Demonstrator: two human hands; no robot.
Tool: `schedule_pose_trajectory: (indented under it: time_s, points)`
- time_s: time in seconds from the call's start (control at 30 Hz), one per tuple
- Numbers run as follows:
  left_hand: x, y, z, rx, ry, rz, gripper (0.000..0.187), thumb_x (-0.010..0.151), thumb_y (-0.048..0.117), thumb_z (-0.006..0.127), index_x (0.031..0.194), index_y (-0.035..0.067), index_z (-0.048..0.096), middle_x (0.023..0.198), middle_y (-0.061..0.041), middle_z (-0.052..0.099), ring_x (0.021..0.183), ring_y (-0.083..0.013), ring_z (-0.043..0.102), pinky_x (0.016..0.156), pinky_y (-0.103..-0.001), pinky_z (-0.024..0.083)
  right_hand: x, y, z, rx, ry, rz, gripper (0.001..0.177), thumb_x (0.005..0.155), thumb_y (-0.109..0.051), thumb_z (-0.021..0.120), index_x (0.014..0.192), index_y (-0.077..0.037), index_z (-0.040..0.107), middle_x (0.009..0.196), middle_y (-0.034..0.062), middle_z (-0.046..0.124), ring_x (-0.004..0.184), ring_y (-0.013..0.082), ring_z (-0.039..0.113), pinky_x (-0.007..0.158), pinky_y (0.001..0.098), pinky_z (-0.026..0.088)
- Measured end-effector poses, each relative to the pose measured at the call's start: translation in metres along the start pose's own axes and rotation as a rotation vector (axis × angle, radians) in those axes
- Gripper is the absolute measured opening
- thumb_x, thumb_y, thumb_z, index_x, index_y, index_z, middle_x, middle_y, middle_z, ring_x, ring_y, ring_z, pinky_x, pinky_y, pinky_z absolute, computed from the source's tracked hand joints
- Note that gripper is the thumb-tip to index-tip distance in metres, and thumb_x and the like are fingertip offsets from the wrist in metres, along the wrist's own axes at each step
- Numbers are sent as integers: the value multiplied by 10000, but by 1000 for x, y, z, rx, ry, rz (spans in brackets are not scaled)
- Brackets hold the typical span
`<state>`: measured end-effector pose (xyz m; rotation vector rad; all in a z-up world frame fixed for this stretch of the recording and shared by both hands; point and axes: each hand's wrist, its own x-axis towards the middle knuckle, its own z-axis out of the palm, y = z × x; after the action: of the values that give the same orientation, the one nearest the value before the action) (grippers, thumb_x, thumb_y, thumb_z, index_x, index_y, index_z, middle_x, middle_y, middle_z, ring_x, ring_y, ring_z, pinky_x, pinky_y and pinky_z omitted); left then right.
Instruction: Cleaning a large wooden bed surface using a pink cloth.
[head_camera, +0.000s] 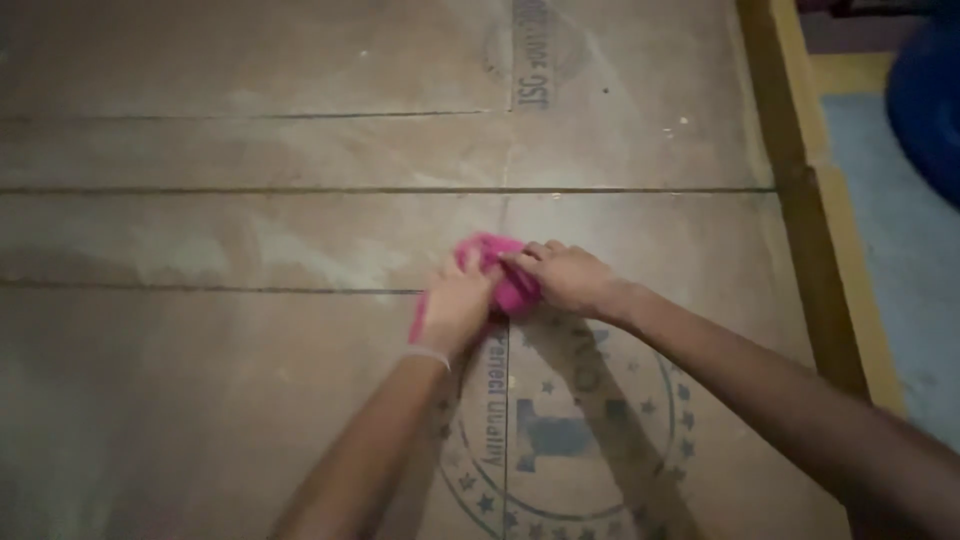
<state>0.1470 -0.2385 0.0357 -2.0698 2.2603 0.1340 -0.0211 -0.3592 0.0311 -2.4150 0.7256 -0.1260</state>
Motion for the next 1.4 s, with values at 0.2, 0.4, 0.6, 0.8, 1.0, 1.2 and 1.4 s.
schedule_pose_trajectory:
  time_s: [0.2,0.4,0.6,0.8,1.0,1.2,1.4]
  points:
    - [-28,37,-34,-238,213,-315,705,755,173,734,1429,256,542,1504,-183,451,1227,-445,511,968,-560,481,-9,-5,-35,-107,110,-169,673,839,-66,586,1499,-95,462,1406,208,554,1235,401,558,1045,479,469]
    - [-78,150,21,-150,78,356,629,864,193,638,1442,429,560,1372,-166,508,1243,-493,532,983,-702,443,-32,61,-43,-326,135,-12,651,862,-71,569,1498,-121,441,1476,136,505,1374,331,470,1110,513,389]
    - [20,113,1,109,-133,332,640,735,238,661,1369,280,595,1416,-168,490,1218,-441,536,906,-634,486,-35,88,-58,-398,215,71,603,934,-178,534,1507,-61,385,1587,189,357,1512,361,276,1211,601,199]
    - [60,76,-61,-224,202,-398,515,826,146,654,1334,224,636,1537,-187,412,1252,-487,468,950,-630,420,-31,93,-84,-387,213,111,738,956,-197,526,1612,-20,237,1683,185,206,1553,352,173,1204,643,141]
    - [32,140,-58,-154,137,12,598,801,105,642,1372,278,601,1463,-186,442,1258,-490,453,968,-601,428,-42,94,-104,-420,245,210,790,930,-217,608,1591,31,254,1681,208,218,1558,359,195,1229,621,170]
    - [29,198,8,0,161,652,460,917,238,547,1359,351,610,1427,-139,503,1217,-418,510,899,-601,477,-61,72,-129,-539,203,249,781,931,-246,613,1565,31,251,1668,207,195,1536,365,181,1219,606,166]
    - [70,140,14,-38,-33,395,346,941,242,537,1273,265,632,1456,-153,495,1329,-406,508,981,-587,475,-93,56,-144,-681,79,198,825,856,-113,590,1578,18,213,1669,175,179,1538,285,167,1224,523,141]
